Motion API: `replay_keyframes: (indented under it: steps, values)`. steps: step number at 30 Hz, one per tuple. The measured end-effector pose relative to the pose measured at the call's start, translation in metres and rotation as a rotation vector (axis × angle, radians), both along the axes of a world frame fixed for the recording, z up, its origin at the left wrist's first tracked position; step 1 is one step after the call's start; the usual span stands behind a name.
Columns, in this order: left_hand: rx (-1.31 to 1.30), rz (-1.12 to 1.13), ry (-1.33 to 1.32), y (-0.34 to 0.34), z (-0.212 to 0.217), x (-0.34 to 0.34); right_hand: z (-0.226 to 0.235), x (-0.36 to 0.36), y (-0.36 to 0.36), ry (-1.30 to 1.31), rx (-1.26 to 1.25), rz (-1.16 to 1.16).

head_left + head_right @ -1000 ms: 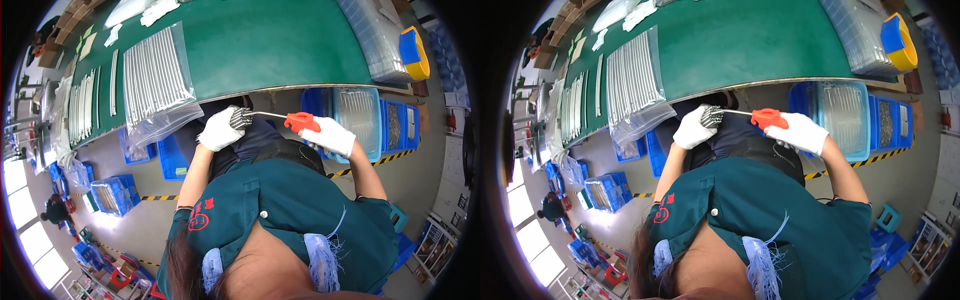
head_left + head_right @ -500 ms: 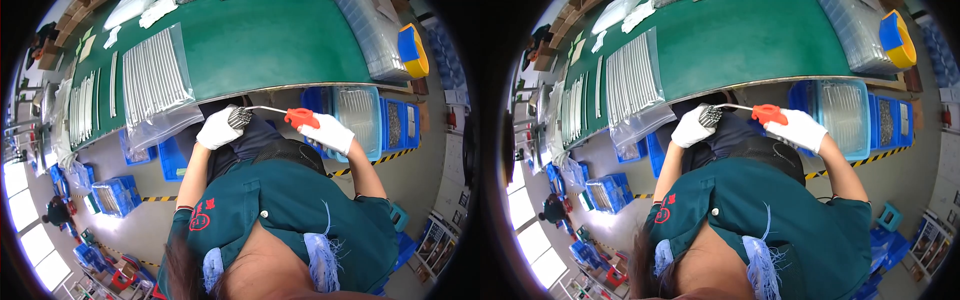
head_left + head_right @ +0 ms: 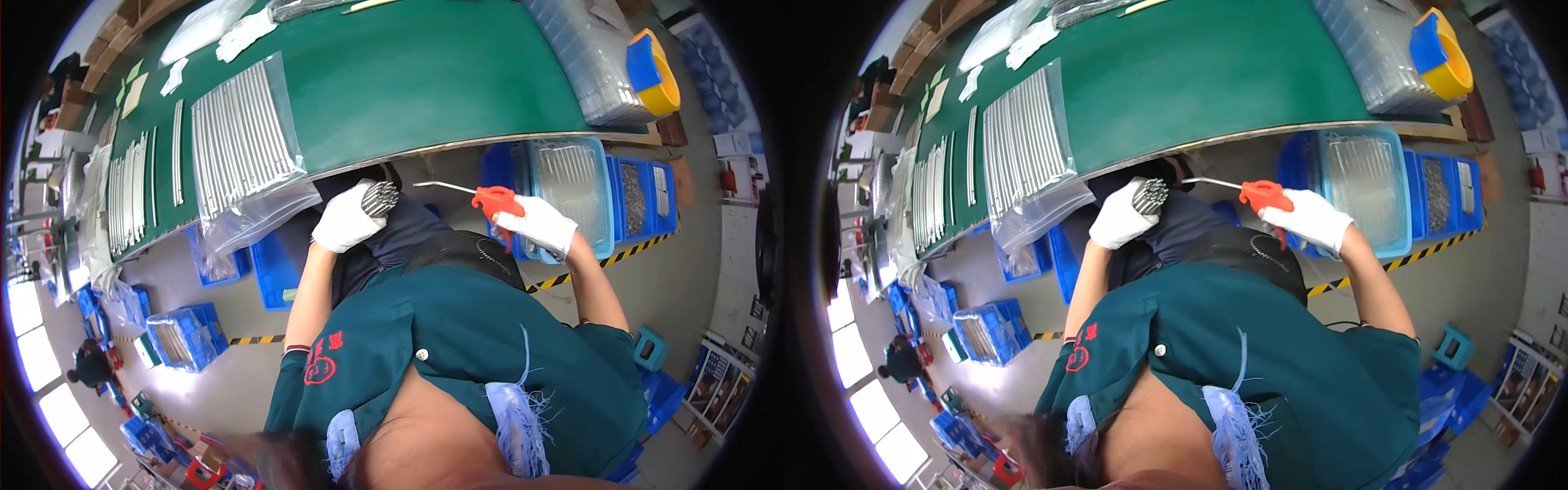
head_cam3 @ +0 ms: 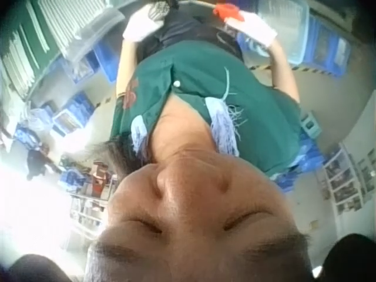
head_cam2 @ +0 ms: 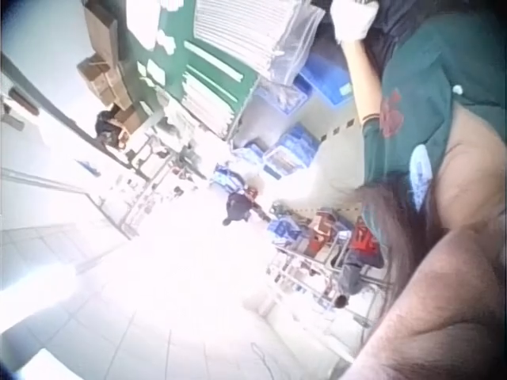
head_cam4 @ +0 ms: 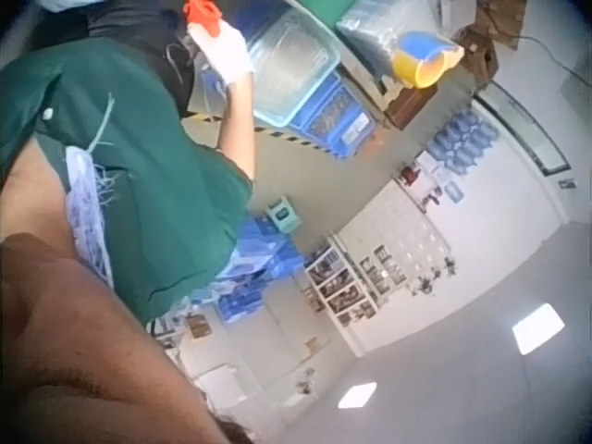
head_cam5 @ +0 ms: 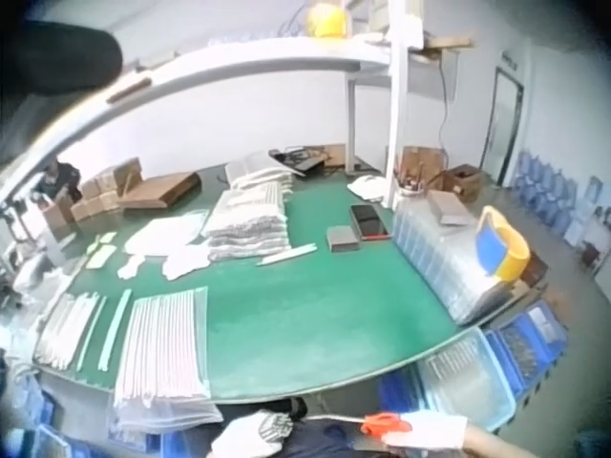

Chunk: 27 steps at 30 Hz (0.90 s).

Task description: Organizing, cleaning with an air duster, and packaging thin metal rods into plastic sleeves.

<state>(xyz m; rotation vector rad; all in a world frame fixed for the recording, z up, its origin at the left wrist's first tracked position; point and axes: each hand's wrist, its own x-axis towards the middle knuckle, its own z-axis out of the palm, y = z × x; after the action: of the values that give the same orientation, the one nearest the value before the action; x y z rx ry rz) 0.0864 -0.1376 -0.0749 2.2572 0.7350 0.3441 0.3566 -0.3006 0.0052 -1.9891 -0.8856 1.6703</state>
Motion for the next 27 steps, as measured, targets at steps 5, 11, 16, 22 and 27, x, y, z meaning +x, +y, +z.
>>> replay_keyframes:
  steps: [5, 11, 16, 22, 27]
  values:
    - [0.075, 0.073, 0.01, -0.004, -0.006, -0.004, -0.043, 0.012, -0.043, -0.183, -0.053, -0.186]
    - [-0.085, 0.161, 0.061, -0.004, -0.004, -0.006, -0.136, 0.032, -0.126, -0.447, 0.146, -0.75]
    - [-0.142, 0.16, 0.075, -0.005, -0.005, 0.002, -0.206, 0.05, -0.181, -0.533, 0.202, -1.014]
    - [0.221, 0.04, -0.053, -0.009, -0.017, -0.001, -0.193, 0.04, -0.18, -0.635, -0.085, -0.725]
    - [0.168, 0.208, -0.056, -0.019, -0.008, 0.01, -0.209, 0.069, -0.203, -0.762, -0.304, -0.405]
